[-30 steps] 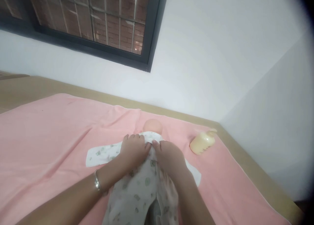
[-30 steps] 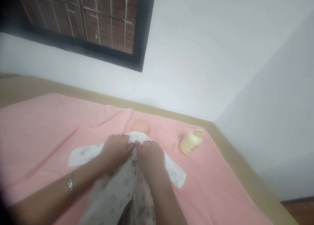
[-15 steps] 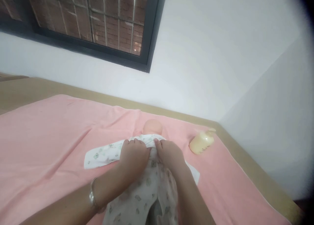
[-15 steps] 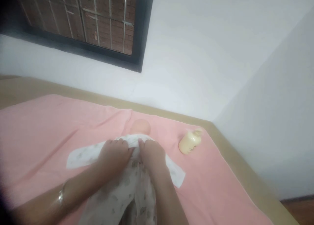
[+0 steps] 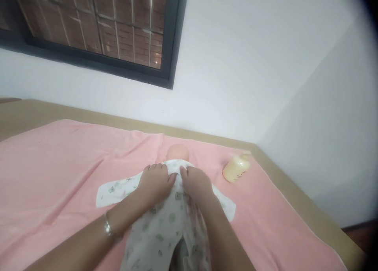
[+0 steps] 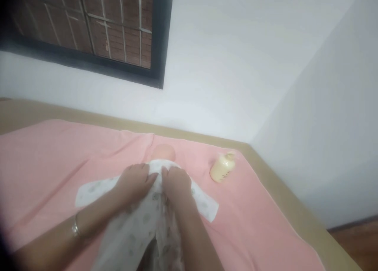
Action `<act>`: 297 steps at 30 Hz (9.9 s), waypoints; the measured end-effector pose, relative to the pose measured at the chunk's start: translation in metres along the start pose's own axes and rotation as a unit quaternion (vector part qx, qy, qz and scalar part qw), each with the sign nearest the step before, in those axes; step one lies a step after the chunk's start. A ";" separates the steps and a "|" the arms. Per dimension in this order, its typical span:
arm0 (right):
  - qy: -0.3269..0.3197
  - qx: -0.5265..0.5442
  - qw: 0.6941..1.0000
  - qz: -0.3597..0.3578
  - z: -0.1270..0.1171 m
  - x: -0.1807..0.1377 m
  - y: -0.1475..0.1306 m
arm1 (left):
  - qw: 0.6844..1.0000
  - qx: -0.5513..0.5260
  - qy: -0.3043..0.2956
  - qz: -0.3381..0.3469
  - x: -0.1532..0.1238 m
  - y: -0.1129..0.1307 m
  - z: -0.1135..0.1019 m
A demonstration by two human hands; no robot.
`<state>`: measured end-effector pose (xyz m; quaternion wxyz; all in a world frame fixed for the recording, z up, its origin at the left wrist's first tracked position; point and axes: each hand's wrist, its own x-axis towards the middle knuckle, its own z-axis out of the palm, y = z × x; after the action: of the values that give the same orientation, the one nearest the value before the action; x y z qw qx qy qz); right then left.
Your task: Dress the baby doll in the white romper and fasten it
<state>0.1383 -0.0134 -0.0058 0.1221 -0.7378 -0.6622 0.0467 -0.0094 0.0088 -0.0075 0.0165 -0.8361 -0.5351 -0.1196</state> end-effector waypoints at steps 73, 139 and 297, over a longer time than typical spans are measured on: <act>0.052 0.078 0.994 0.049 0.026 0.015 0.008 | 0.977 -0.207 0.031 -0.047 0.014 -0.020 0.032; -0.034 -0.117 0.984 -0.128 -0.003 -0.009 0.000 | 0.999 -0.035 0.017 0.023 0.004 -0.006 0.005; 0.065 0.093 0.992 0.055 0.029 0.012 0.007 | 0.971 -0.229 0.000 -0.064 0.014 -0.022 0.030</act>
<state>0.1400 0.0016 -0.0343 0.2303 -0.7601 -0.6040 0.0661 -0.0179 0.0347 -0.0356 -0.1833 -0.7816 -0.5460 -0.2395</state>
